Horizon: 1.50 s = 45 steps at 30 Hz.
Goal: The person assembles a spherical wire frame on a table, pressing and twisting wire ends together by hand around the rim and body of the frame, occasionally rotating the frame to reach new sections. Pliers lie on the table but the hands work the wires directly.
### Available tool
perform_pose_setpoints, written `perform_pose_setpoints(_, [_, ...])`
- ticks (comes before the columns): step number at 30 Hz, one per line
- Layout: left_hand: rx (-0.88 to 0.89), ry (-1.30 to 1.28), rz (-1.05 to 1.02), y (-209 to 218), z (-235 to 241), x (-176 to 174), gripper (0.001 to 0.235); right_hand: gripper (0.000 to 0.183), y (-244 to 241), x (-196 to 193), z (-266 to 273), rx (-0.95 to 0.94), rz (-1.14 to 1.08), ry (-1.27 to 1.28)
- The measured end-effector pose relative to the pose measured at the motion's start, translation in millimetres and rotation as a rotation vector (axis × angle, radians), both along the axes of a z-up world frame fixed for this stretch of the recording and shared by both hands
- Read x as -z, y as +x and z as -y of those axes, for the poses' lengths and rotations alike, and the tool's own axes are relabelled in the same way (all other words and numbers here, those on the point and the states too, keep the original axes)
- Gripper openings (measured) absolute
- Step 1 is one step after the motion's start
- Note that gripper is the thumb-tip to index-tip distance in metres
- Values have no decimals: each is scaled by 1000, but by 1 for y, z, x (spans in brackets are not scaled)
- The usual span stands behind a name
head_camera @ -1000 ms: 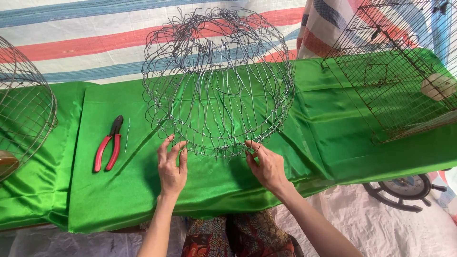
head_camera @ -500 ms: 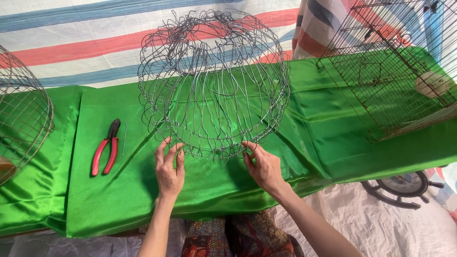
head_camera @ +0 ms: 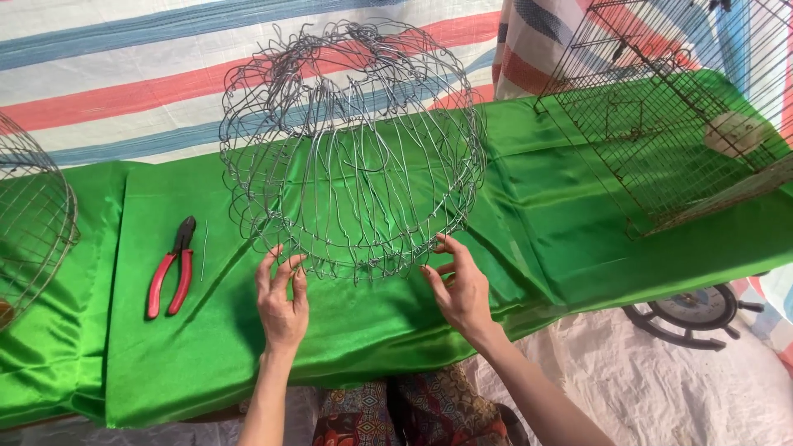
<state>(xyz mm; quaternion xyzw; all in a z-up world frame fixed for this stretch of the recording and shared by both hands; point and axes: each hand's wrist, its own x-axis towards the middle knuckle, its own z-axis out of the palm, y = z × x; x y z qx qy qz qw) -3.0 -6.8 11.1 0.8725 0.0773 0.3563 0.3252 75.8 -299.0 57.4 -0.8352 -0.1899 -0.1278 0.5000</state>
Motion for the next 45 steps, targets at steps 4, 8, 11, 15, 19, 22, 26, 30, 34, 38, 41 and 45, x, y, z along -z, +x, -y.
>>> perform_pose_setpoints(4, [-8,-7,-14,0,-2,4,30,50,3,1,-3,-33,51,-9])
perform_pose_setpoints(8, [-12,-7,-19,0,1,-1,30,50,4,7,-1,-56,90,-9])
perform_pose_setpoints(11, [-10,-9,-1,2,-5,9,32,50,3,6,-4,-37,105,-50])
perform_pose_setpoints(15, [-20,17,-9,2,-9,15,30,56,7,26,-2,-9,153,-115])
perform_pose_setpoints(19, [-13,2,-2,1,-4,5,32,52,5,24,-6,40,189,-136])
perform_pose_setpoints(22, [-8,-25,1,2,-3,4,34,48,4,22,-6,39,213,-151])
perform_pose_setpoints(26, [-10,-16,-5,3,-6,11,33,47,1,8,-6,32,218,-165])
perform_pose_setpoints(30, [-9,0,-19,1,-6,9,31,47,1,18,1,13,220,-104])
perform_pose_setpoints(34, [0,-29,0,2,-1,-1,33,38,11,16,15,100,144,87])
perform_pose_setpoints(38, [-20,3,-16,3,-7,13,32,33,26,-2,18,191,83,168])
perform_pose_setpoints(41, [-12,40,21,-1,5,-10,26,31,32,-4,12,150,97,142])
perform_pose_setpoints(45, [-9,30,26,0,6,-11,26,31,22,-2,2,155,50,251])
